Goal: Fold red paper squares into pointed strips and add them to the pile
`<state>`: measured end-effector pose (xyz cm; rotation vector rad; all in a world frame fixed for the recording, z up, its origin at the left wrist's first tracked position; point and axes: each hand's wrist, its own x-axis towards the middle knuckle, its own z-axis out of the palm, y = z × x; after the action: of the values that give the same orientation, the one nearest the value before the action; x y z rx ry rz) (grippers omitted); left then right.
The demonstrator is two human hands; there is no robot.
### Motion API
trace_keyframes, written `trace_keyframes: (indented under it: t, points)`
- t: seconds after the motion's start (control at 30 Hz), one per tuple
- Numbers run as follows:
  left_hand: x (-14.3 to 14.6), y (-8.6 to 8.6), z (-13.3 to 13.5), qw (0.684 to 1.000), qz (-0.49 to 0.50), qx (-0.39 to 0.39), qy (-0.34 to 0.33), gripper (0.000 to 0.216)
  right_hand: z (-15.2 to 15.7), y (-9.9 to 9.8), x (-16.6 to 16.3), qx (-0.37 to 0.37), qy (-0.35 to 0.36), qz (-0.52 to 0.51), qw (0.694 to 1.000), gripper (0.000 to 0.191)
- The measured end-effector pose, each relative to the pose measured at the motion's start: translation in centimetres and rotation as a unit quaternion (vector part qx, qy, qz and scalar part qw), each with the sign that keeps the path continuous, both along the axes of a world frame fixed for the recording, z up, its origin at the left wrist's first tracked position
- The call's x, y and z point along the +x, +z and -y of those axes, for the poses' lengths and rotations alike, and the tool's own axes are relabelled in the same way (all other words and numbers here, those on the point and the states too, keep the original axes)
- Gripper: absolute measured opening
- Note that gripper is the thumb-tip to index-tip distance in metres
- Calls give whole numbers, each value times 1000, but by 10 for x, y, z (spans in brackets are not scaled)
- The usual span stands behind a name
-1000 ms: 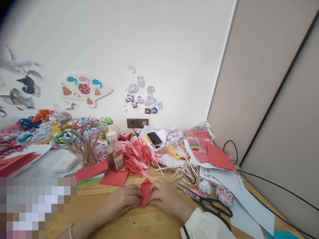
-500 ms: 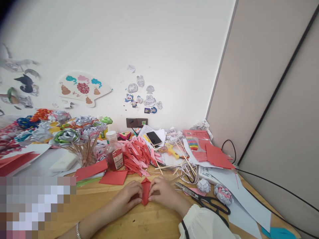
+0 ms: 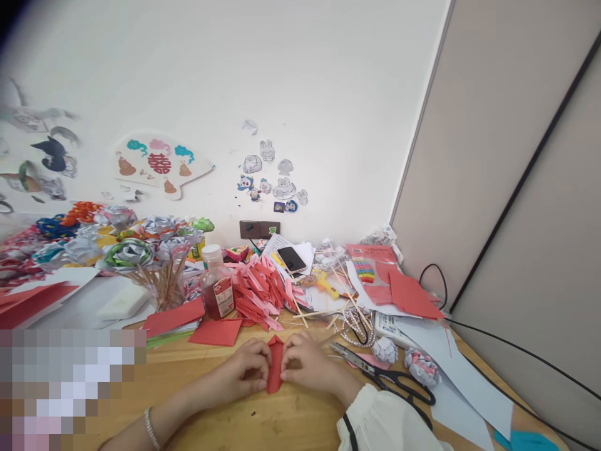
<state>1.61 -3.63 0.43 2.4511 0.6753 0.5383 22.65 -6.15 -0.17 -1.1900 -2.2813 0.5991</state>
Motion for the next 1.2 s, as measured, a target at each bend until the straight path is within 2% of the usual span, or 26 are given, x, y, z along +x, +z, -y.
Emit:
trace_keyframes:
  t: [0.33,0.47,0.7,1.2]
  points:
    - [11,-9,0,996,-22,34,82,9,-2,-13,-9,40,-54,15,998,10]
    - [14,-9,3,993,-21,36,111,9,0,-10,-11,41,-57,32,997,8]
    - [14,-12,0,993,-14,9,119,9,1,0,-8,15,-21,47,999,10]
    - [18,-12,6,986,-24,17,163,8,7,-9,-17,65,-82,55,993,11]
